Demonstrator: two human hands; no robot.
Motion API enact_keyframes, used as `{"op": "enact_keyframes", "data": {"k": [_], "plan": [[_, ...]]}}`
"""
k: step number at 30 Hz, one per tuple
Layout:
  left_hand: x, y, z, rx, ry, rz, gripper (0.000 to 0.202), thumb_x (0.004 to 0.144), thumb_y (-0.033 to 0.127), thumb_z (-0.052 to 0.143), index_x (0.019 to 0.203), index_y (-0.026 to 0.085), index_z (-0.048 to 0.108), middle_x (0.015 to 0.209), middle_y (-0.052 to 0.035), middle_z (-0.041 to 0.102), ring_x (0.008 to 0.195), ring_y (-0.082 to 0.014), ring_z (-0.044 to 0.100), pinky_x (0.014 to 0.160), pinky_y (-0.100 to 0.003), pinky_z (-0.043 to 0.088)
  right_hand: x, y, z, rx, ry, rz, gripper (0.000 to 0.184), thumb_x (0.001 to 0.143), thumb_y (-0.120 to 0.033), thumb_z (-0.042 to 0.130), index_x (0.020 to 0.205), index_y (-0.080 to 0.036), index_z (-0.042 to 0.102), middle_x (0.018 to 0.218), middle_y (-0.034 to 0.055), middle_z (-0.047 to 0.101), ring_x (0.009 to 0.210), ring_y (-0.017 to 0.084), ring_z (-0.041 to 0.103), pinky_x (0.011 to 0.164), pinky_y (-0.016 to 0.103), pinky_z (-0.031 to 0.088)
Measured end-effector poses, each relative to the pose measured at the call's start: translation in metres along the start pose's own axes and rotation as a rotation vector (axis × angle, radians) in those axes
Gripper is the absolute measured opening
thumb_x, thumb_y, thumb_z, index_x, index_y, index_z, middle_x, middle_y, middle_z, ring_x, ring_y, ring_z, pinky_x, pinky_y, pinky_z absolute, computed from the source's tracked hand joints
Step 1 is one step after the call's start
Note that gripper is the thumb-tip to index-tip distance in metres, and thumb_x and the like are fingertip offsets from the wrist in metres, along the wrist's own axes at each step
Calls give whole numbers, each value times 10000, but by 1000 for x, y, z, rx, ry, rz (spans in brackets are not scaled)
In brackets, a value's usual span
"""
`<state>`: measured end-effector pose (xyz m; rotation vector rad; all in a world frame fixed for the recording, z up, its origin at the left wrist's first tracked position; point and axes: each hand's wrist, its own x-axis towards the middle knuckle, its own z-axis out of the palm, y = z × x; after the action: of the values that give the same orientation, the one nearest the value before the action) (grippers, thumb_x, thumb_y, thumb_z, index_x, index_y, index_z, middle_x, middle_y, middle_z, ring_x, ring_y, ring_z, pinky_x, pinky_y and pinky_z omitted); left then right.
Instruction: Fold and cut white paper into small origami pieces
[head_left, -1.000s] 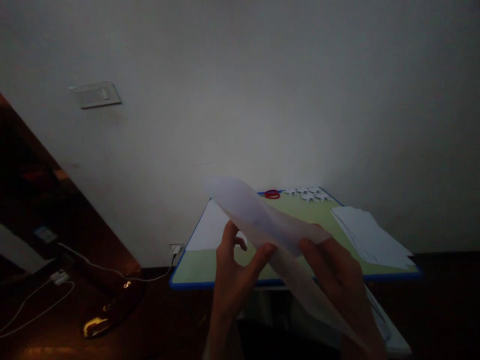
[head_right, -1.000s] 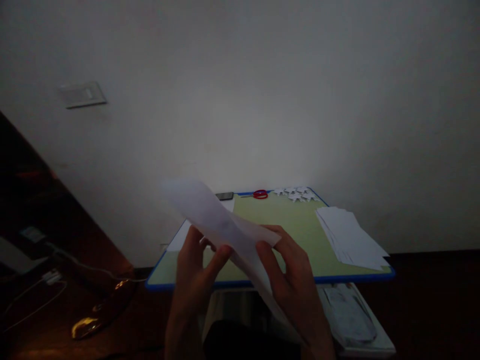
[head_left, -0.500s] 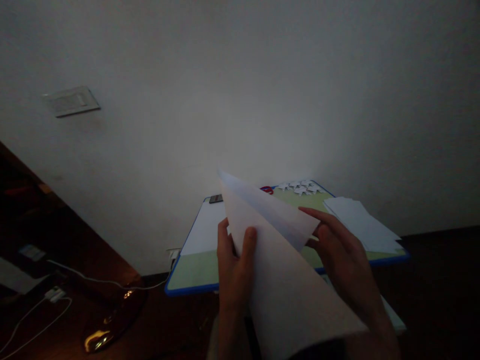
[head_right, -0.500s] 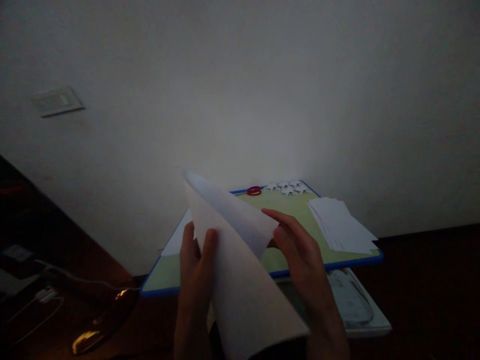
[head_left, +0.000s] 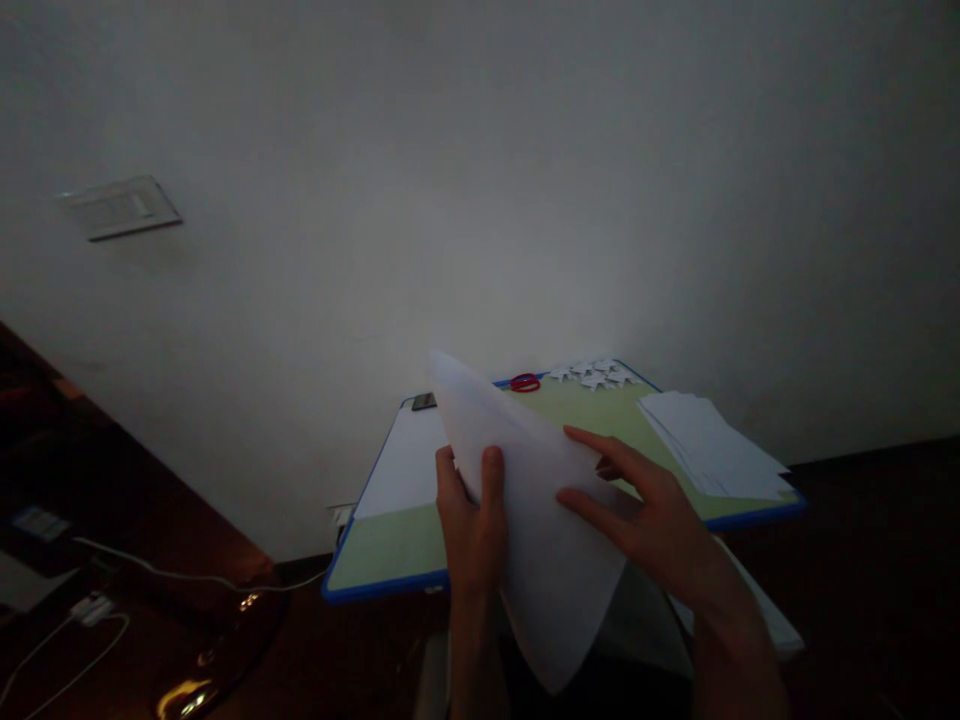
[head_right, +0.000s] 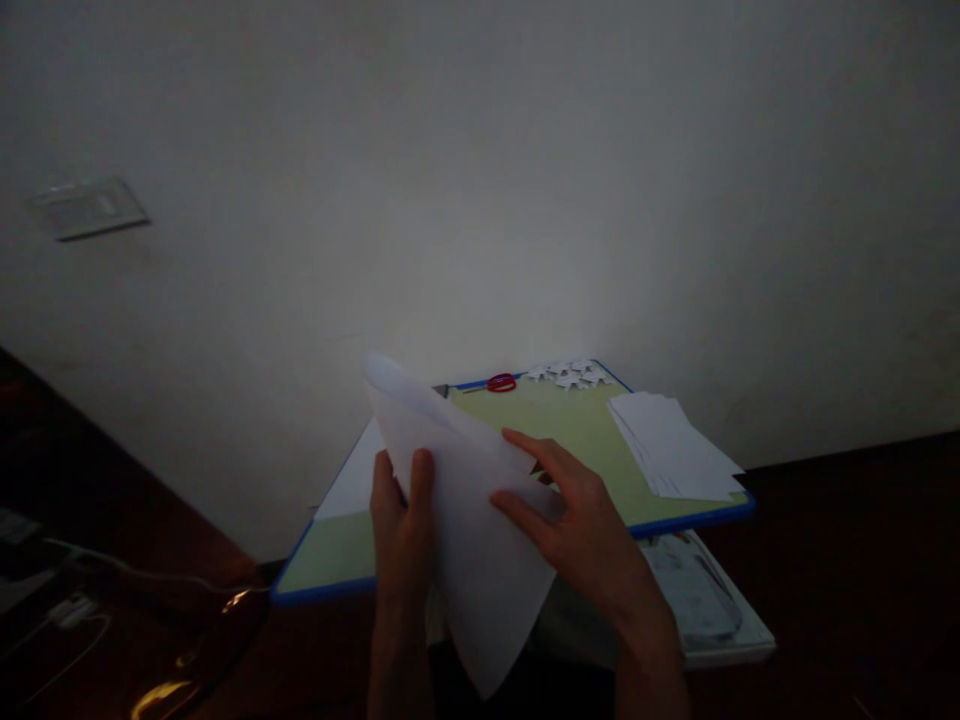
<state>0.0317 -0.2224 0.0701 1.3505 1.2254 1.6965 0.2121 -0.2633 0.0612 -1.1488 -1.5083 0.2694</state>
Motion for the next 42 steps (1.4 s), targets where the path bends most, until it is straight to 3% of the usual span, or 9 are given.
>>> {"op": "enact_keyframes", "data": {"k": [4, 9, 11, 16, 19, 23, 32, 37, 42], "plan": [[0, 0, -3, -6, -51, -30, 475, 894, 646, 706, 1090, 235, 572, 919, -55, 716, 811, -243, 677, 664, -310, 527, 1, 3, 1, 33, 34, 45, 399, 871, -497, 794, 1238, -345, 761, 1142, 36, 794, 873, 225, 713, 788, 394, 645], [0, -3, -18, -164, -266, -15, 497, 870, 588, 748, 1189, 229, 620, 1069, -89, 740, 964, -286, 705, 769, -344, 586, -2, 3, -6, 96, 31, 137, 390, 839, -536, 814, 1175, -340, 801, 917, 15, 804, 811, 221, 740, 659, 328, 634], [2, -7, -25, -255, -323, -39, 512, 874, 535, 761, 1269, 245, 613, 1134, -95, 747, 1020, -306, 713, 820, -369, 595, -2, 3, -9, 111, 2, 140, 346, 846, -536, 806, 1128, -335, 820, 903, 9, 814, 808, 219, 755, 686, 328, 640], [5, -18, -33, -454, -325, -44, 673, 822, 504, 806, 1392, 249, 555, 1126, -116, 762, 1017, -338, 736, 837, -429, 610, -3, 4, -16, 120, -134, 130, 242, 918, -514, 742, 1033, -326, 842, 1008, -1, 840, 894, 217, 776, 832, 336, 637], [4, -19, -33, -491, -348, 0, 709, 785, 516, 828, 1384, 221, 591, 1122, -125, 756, 1023, -336, 732, 865, -442, 611, -4, 3, -16, 100, -181, 127, 204, 955, -468, 716, 1053, -334, 833, 1029, -16, 835, 920, 198, 768, 850, 309, 620], [-2, -16, -34, -494, -388, 7, 566, 778, 482, 846, 1244, 203, 687, 1065, -112, 753, 1062, -335, 721, 891, -414, 606, -4, 2, -17, 103, -150, 26, 151, 967, -408, 721, 1061, -342, 818, 1037, -21, 810, 957, 176, 743, 830, 271, 598], [-9, -9, -27, -441, -271, -74, 505, 825, 393, 852, 1247, 248, 616, 953, -56, 773, 788, -226, 746, 655, -287, 610, -11, 3, -24, 1, -107, 35, 212, 977, -368, 718, 1177, -348, 784, 1097, -15, 802, 1001, 179, 741, 892, 308, 598], [-11, 4, -17, -397, -165, -84, 576, 778, 364, 898, 1247, 263, 580, 1007, -67, 793, 910, -277, 780, 742, -350, 647, -10, -7, -18, -7, -69, -15, 222, 979, -372, 715, 1187, -320, 771, 1132, -3, 796, 1033, 184, 741, 910, 310, 604], [-12, 5, -12, -407, -178, -55, 546, 779, 407, 881, 1219, 247, 600, 1007, -76, 795, 884, -267, 780, 731, -334, 639, -6, -18, -8, 25, -10, -92, 160, 995, -300, 703, 1142, -307, 765, 1071, -28, 799, 984, 142, 747, 904, 253, 585]]}}
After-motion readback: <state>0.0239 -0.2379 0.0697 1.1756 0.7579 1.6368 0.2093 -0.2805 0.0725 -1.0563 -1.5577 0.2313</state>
